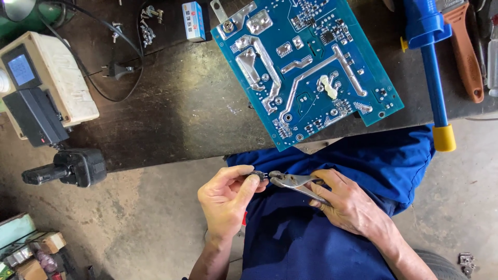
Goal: Testing a circuit board with a multimeter and trimming component leads with pliers.
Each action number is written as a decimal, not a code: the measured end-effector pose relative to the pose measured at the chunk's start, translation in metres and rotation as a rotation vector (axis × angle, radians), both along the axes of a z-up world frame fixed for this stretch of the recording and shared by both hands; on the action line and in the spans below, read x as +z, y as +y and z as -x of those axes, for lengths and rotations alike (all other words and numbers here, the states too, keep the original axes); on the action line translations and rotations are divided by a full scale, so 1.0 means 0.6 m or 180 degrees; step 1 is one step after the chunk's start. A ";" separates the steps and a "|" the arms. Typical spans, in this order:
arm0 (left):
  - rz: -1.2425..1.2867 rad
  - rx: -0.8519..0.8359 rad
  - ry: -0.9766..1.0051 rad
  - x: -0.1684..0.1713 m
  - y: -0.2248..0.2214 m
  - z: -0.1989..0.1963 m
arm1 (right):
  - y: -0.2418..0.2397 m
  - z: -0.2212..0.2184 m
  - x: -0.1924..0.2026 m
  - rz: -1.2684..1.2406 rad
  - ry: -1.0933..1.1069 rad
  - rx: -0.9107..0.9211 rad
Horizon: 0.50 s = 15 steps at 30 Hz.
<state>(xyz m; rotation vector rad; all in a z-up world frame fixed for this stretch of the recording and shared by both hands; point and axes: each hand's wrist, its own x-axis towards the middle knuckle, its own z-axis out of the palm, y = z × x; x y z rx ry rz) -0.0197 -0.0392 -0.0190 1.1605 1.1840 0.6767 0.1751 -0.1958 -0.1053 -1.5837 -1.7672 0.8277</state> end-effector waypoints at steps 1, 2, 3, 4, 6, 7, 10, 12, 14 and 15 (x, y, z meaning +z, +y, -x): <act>-0.0147 -0.0048 -0.0035 -0.001 -0.002 0.000 | 0.001 0.000 0.002 -0.0019 0.0052 -0.0002; -0.0294 -0.0097 -0.0070 -0.002 -0.004 0.000 | 0.003 0.000 0.003 -0.0039 0.0105 -0.0004; -0.0292 -0.0093 -0.0066 0.000 -0.004 0.000 | 0.002 0.000 0.002 -0.0037 0.0108 -0.0001; -0.0484 -0.0207 0.0025 0.000 -0.004 0.000 | 0.002 0.000 0.001 -0.0023 0.0143 0.0001; -0.0671 -0.0326 0.0118 -0.001 -0.004 0.002 | 0.001 0.001 -0.003 -0.0004 0.0178 -0.0001; -0.0753 -0.0387 0.0147 -0.003 -0.004 0.003 | 0.000 0.001 -0.005 0.0008 0.0179 -0.0003; -0.0758 -0.0539 0.0207 -0.003 -0.002 0.007 | 0.002 0.000 0.000 0.0040 0.0277 -0.0073; -0.0685 -0.0634 0.0229 0.002 0.003 0.006 | 0.004 0.002 0.003 0.0056 0.0368 -0.0145; 0.0126 -0.0718 0.0167 0.008 0.009 -0.007 | 0.004 -0.005 0.006 0.0144 0.0394 -0.0070; 0.0133 -0.0805 0.0065 0.014 0.007 -0.008 | 0.003 -0.004 0.006 0.0158 0.0294 -0.0157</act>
